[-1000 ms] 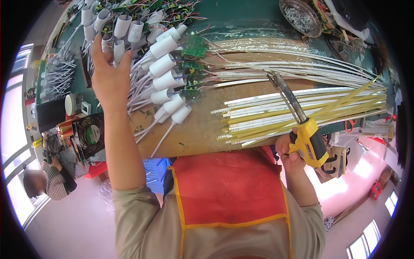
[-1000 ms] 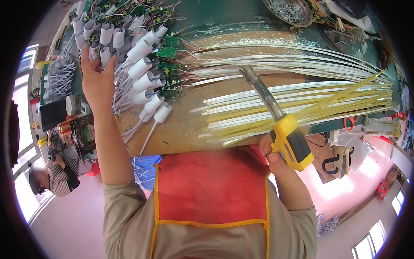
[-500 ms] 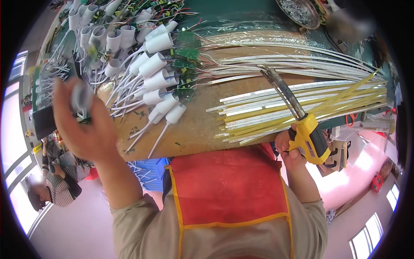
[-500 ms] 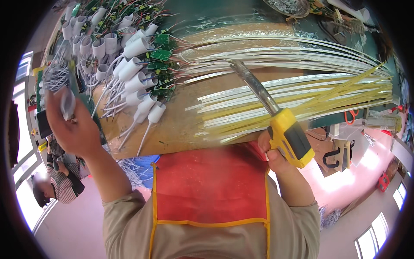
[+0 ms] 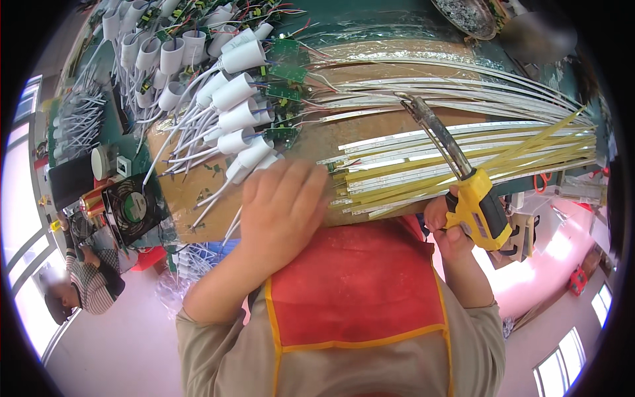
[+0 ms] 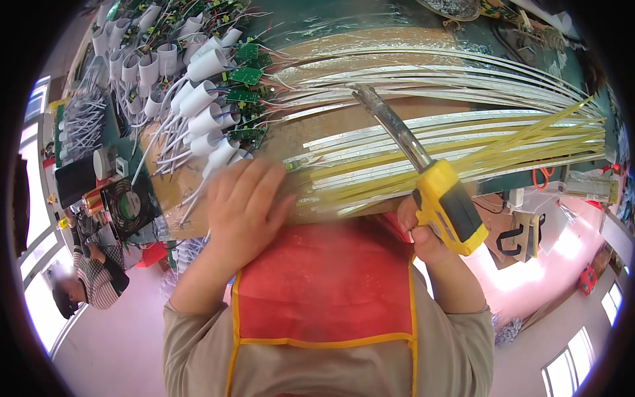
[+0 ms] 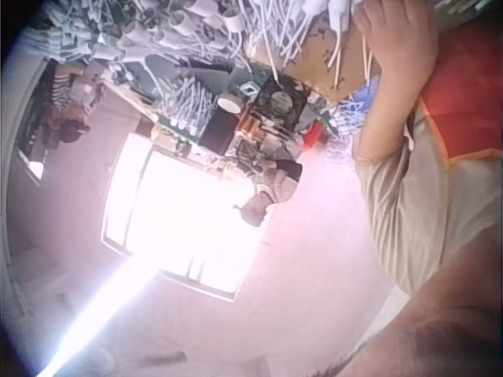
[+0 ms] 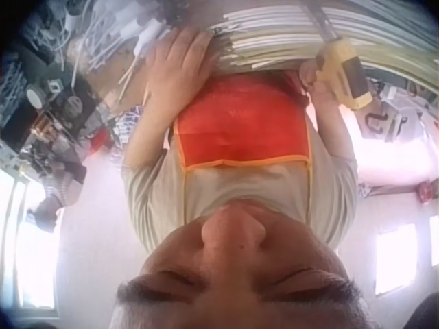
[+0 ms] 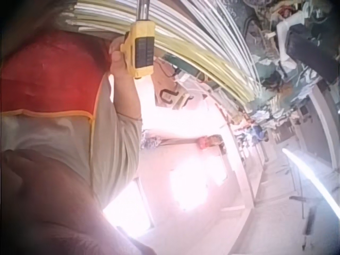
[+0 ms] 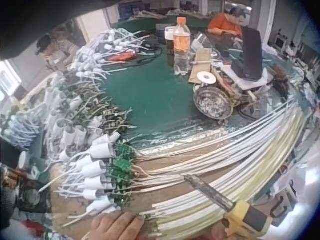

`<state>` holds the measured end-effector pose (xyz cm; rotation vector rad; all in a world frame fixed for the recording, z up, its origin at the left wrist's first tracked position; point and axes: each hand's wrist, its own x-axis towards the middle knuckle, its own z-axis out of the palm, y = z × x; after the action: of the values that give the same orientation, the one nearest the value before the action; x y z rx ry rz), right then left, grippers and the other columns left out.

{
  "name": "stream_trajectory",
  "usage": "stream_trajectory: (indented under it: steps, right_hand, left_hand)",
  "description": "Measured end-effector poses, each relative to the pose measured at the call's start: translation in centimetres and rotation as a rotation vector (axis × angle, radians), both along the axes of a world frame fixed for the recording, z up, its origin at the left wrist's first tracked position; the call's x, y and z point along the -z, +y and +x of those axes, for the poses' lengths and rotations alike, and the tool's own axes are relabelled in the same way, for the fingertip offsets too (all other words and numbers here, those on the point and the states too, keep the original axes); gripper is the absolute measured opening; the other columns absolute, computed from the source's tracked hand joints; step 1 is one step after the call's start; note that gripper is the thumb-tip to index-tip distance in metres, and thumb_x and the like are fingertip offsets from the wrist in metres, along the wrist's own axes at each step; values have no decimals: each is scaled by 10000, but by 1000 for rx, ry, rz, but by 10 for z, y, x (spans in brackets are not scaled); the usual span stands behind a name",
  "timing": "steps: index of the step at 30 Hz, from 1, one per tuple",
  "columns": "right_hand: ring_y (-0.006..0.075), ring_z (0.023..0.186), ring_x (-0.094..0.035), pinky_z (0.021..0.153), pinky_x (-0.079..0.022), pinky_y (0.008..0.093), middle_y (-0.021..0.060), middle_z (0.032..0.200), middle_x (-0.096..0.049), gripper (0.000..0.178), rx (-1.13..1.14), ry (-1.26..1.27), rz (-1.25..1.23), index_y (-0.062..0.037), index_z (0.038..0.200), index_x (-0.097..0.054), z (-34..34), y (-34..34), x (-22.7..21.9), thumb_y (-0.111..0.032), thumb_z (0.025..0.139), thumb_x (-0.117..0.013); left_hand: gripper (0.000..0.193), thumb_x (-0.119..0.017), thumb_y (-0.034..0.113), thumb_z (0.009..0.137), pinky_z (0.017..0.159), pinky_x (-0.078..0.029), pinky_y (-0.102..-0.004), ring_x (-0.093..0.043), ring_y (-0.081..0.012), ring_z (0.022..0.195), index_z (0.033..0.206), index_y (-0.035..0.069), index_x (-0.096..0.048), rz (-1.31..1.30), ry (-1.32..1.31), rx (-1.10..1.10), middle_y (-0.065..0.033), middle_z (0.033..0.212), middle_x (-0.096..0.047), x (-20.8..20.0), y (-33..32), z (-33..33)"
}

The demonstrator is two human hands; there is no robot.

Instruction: The person uses a soldering iron to apply heat to the ends of multiple white wires connected to small green circuit boards. The person holds the wires steady with one hand while manipulating the soldering iron with the other, working on a wooden board in a workshop setting.

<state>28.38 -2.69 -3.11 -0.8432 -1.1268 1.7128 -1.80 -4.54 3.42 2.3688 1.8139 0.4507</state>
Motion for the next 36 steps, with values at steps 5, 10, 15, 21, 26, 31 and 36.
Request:
stream_trajectory:
  steps: [5,10,15,21,26,31,36]
  right_hand:
    - [151,674,-502,579,-405,303,11,751,-509,803,20,-5,17,-18,1413,-419,-1,0,0,-444,837,-782]
    - [143,675,-497,578,-398,299,1,749,-502,798,14,-21,0,-22,1415,-419,0,-1,-1,-433,837,-785]
    - [137,675,-498,575,-399,294,1,753,-507,814,-7,-25,-20,-20,1419,-412,0,0,-2,-445,833,-785]
    - [144,599,-517,536,-404,272,32,708,-548,395,-16,-73,11,-43,911,-542,1,-4,0,-365,842,-762]
    - [181,576,-528,534,-408,311,51,699,-566,329,-164,-235,65,-64,741,-570,6,-12,-2,-328,839,-741]
    - [266,637,-559,573,-432,347,83,734,-568,285,-283,-403,33,-86,729,-566,5,-13,-5,-302,828,-724]
    - [316,641,-552,581,-444,373,102,732,-556,272,-288,-455,127,-87,727,-557,6,-12,0,-288,818,-718]
  left_hand:
    - [413,-726,89,756,835,-469,-409,-606,-302,968,1160,82,-639,-17,-102,75,-93,1086,-636,23,22,12]
    - [368,-698,41,756,777,-488,-405,-616,-299,892,1121,71,-650,-32,-162,53,-101,1014,-635,22,26,12]
    - [323,-687,13,766,721,-501,-389,-621,-285,843,1085,67,-672,32,-147,3,-98,989,-642,18,29,6]
    - [279,-678,12,756,704,-496,-372,-631,-253,821,1027,80,-674,90,-88,26,-67,922,-650,28,29,2]
    - [257,-657,39,711,693,-483,-357,-630,-228,820,960,98,-664,116,-45,60,-43,883,-634,29,32,4]
    - [242,-659,43,720,696,-479,-357,-624,-229,837,956,98,-663,103,-24,44,-38,885,-624,32,32,3]
    - [251,-669,36,738,713,-484,-365,-620,-242,843,984,85,-669,104,-78,39,-50,901,-622,33,33,3]
